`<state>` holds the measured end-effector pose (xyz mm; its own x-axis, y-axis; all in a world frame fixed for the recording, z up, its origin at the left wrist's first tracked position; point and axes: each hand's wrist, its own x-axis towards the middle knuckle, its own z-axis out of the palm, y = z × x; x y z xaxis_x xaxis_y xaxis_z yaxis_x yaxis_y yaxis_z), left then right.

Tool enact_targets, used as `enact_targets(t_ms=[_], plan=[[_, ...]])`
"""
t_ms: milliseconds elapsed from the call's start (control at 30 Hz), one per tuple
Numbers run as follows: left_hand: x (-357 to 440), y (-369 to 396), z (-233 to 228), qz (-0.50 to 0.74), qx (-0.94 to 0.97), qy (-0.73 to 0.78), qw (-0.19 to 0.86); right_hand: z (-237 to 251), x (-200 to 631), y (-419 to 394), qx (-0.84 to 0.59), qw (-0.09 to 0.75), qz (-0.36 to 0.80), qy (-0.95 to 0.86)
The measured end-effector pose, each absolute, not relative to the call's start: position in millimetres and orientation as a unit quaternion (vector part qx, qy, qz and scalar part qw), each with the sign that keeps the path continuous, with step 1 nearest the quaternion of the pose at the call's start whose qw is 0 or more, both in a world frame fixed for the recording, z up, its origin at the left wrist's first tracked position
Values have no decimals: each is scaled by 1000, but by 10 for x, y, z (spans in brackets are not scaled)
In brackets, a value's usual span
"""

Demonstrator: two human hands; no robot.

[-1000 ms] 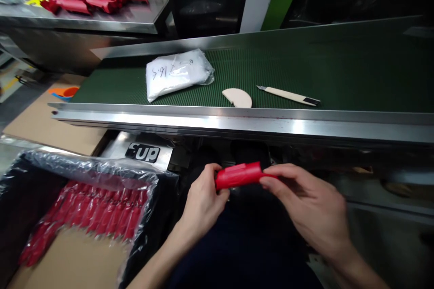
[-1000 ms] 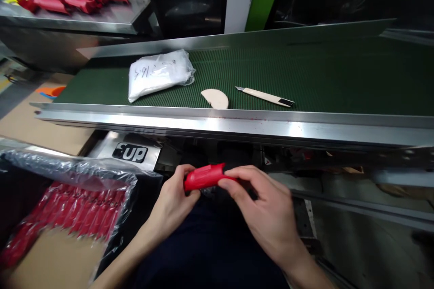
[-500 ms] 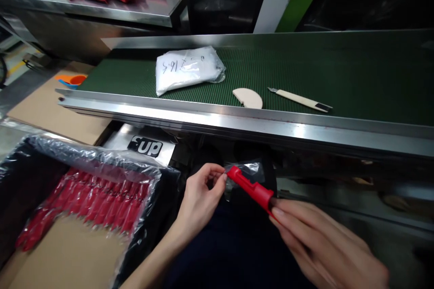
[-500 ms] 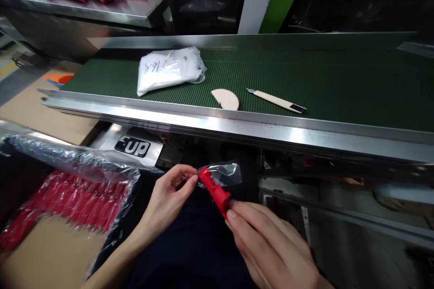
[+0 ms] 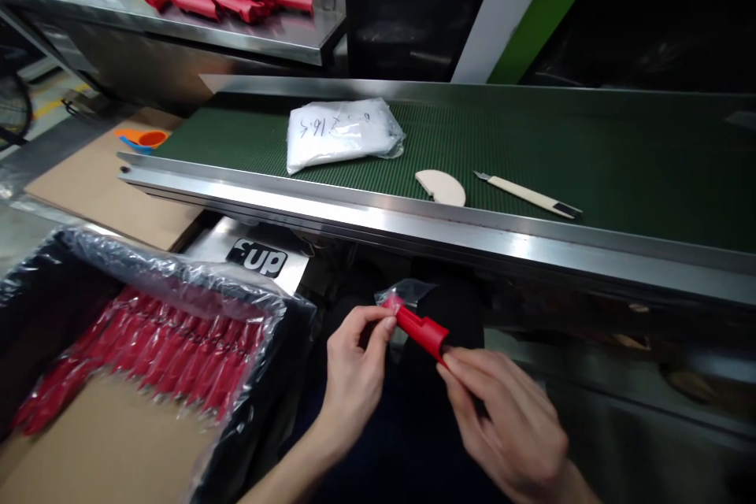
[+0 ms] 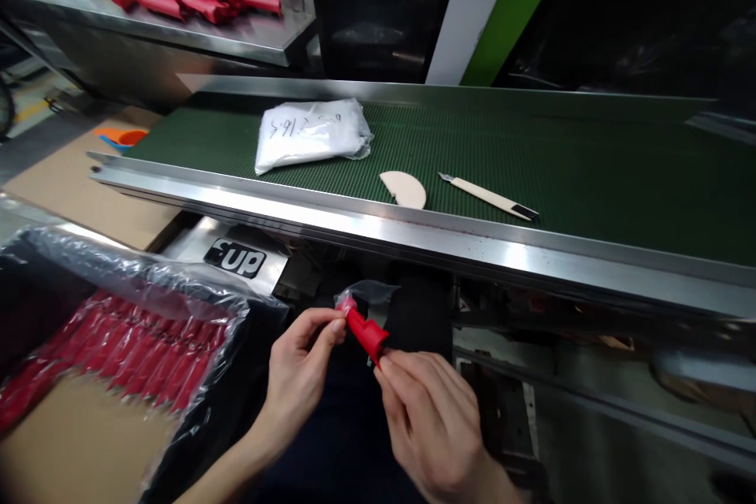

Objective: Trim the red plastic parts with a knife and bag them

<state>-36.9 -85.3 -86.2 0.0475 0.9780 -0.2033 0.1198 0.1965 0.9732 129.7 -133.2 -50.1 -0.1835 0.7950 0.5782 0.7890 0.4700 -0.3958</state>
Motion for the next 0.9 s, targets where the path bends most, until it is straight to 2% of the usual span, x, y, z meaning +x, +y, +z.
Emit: enact_targets(t_ms=[167, 333, 467, 600, 733, 833, 900], plan=[[-339, -932, -980, 419, 470, 580, 518, -620, 965, -1327, -636, 474, 25, -609], [-329, -981, -962, 425, 499, 569, 497, -761, 871, -1373, -632, 492, 34, -598], [-355, -1010, -904, 423, 530, 539, 500, -829, 1106, -1341, -535, 434, 51, -723], [-514, -934, -884, 401, 576, 533, 473, -779, 1443, -1186, -406, 297, 128, -855], [-591, -947, -815, 340, 669, 472, 462, -770, 1545, -1036, -374, 199, 135, -896], [-585, -996, -765, 313, 729, 423, 438, -846, 1499, -966, -323, 182, 155, -916], [-636, -1001, -766, 335, 740, 407, 418, -932, 1479, -953, -299, 223, 164, -913]])
